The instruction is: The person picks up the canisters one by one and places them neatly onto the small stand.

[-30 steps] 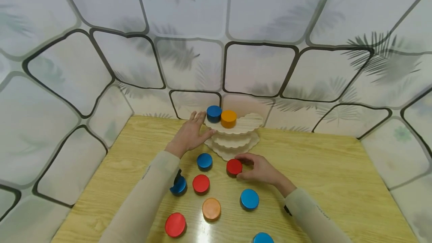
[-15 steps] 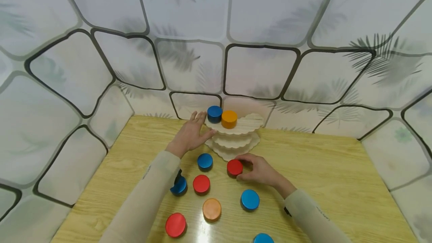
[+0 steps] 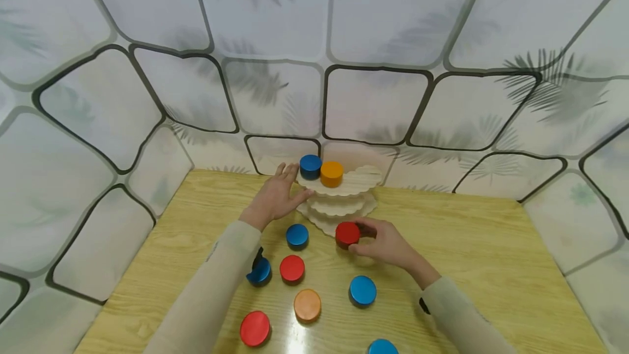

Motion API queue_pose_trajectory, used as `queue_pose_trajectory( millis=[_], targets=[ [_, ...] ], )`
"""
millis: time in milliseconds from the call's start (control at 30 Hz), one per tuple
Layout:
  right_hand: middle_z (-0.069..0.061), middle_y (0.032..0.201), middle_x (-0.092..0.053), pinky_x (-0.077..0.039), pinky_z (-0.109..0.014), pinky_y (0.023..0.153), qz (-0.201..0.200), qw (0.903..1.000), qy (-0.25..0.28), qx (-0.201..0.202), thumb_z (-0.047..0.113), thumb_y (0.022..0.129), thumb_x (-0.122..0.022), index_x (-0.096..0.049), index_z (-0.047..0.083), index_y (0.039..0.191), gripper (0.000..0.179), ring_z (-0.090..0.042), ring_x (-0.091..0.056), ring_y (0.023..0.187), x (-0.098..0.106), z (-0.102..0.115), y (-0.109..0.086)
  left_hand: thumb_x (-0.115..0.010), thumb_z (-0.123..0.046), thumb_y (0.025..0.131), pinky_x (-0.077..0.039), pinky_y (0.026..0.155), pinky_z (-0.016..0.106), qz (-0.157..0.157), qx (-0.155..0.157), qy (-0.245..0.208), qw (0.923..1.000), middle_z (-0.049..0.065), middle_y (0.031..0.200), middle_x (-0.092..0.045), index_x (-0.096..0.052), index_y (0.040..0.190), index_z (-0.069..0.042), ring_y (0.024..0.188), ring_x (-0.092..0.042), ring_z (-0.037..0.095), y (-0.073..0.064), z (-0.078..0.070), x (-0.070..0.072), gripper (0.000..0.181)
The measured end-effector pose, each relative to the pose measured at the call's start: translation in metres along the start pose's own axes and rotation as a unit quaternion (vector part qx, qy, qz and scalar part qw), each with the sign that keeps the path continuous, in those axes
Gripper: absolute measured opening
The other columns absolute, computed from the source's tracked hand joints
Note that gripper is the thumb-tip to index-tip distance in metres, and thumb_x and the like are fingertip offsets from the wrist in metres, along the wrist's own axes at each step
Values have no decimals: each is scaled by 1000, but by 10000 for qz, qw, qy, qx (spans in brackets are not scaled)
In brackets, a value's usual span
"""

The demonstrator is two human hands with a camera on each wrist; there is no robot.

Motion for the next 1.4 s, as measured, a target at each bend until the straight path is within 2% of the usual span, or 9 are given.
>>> queue_pose_trajectory(
  millis=[167, 267, 400, 500, 633, 733, 933, 1200, 1400],
  targets=[
    [-6, 129, -74, -56, -55, 105, -389, 9986, 98, 331, 22, 92, -84, -65, 12, 140, 53, -19, -72, 112, 25, 23, 1, -45, -67, 105, -24, 131, 56, -8, -17, -28, 10000, 19, 175, -21, -16, 169, -3, 164, -12, 39, -1, 0, 1, 94],
    [-8, 131, -73, -59, -46, 103, -657, 9969, 58, 430, 19, 92, -84, -65, 12, 140, 52, -21, -72, 113, 43, 33, 5, -46, -68, 105, -25, 131, 57, 0, -18, -46, 10000, 19, 175, -21, -16, 169, -4, 164, -12, 40, -2, 0, 1, 95],
    [-13, 132, -72, -59, -28, 100, -1023, 9940, 50, 391, 15, 93, -82, -63, 8, 142, 53, -25, -72, 114, 63, 38, 12, -45, -68, 105, -24, 130, 57, 15, -13, -80, 10000, 19, 175, -20, -15, 169, -4, 164, -11, 39, -2, -1, 1, 95],
    [-15, 131, -72, -59, -31, 101, -1194, 9923, 47, 336, 14, 94, -81, -61, 6, 143, 54, -29, -72, 115, 72, 39, 18, -46, -68, 105, -24, 130, 57, 9, -20, -92, 10000, 18, 175, -20, -15, 169, -4, 164, -11, 39, -3, 0, 0, 95],
    [-15, 132, -72, -59, -39, 104, -1275, 9916, 14, 226, 17, 95, -80, -61, 7, 145, 54, -30, -71, 117, 78, 36, 26, -45, -67, 105, -24, 131, 56, 1, -51, -49, 10000, 18, 175, -20, -15, 169, -4, 164, -11, 39, -2, 1, -3, 94],
    [-13, 131, -73, -59, -38, 103, -1350, 9907, 1, 162, 19, 95, -81, -61, 9, 144, 54, -29, -71, 116, 81, 33, 32, -45, -67, 105, -24, 131, 56, 1, -60, -26, 10000, 18, 175, -20, -15, 169, -4, 164, -11, 39, -2, 2, -4, 94],
    [-13, 124, -74, -58, -44, 97, -1498, 9884, -193, 147, 20, 94, -82, -64, 10, 142, 52, -27, -68, 105, 86, 32, 42, -44, -67, 106, -24, 131, 57, -26, -63, -25, 10000, 19, 175, -20, -15, 169, -4, 164, -12, 39, -1, 2, -2, 94],
    [-15, 123, -74, -56, -31, 89, -1477, 9889, -167, 35, 23, 94, -82, -64, 8, 141, 53, -28, -68, 106, 83, 29, 53, -45, -68, 105, -24, 131, 57, -7, -22, -69, 10000, 18, 175, -21, -16, 169, -4, 165, -11, 39, -1, 1, 0, 94],
    [-15, 123, -73, -57, -38, 90, -1475, 9888, -215, -21, 24, 94, -81, -64, 8, 141, 52, -28, -68, 105, 81, 29, 55, -45, -68, 105, -25, 130, 57, -36, -51, -58, 10000, 20, 174, -22, -17, 168, -3, 164, -11, 39, -1, 1, -1, 94]
  ],
)
Point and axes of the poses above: each hand's wrist, its own y-axis towards the middle knuckle, its own x-axis out of the back of the hand, z = x × y, the point moved 10 cm from there along y, towards the middle knuckle
